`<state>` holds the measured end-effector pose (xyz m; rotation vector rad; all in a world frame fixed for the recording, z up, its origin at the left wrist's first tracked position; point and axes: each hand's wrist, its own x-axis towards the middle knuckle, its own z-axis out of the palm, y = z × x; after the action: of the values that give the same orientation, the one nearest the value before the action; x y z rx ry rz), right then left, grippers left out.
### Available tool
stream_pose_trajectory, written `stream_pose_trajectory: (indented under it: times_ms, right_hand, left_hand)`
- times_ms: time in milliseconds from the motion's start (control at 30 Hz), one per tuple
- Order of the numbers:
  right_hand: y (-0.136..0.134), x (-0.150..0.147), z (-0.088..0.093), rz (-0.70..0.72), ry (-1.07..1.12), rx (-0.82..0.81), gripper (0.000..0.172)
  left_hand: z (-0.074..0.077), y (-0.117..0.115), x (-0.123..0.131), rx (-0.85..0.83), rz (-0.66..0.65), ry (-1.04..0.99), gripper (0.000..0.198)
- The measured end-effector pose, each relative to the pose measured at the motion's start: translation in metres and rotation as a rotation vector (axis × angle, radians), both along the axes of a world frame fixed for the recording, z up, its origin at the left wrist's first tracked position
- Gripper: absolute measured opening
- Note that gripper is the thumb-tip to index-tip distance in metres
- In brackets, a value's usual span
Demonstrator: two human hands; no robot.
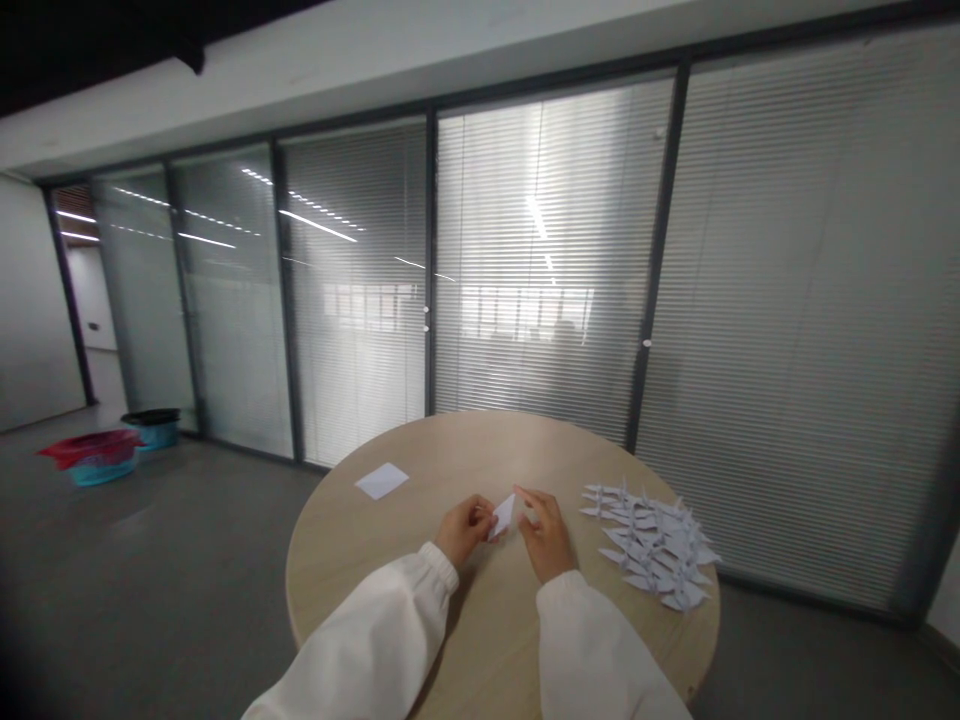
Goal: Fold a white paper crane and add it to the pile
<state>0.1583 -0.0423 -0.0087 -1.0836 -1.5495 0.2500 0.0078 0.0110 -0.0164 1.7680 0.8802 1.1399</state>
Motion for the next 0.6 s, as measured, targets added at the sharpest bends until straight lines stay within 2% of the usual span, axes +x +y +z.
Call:
stream_pose_trajectory:
  times_ms: [267,600]
  right_hand:
    - [0.0031,0.0017,-0.0046,-0.015,-0.010,-0.015,0.034]
    - [0.0005,0.0003,-0.0029,-0.024,0.000,-0.032,0.032]
  left_hand:
    - [0.0005,-0.0007,0.0007,-0.015,-0.031,-0.029,0.011]
    - [0.0001,0.0002,0.0007,-0.006,0.035,-0.004,0.011]
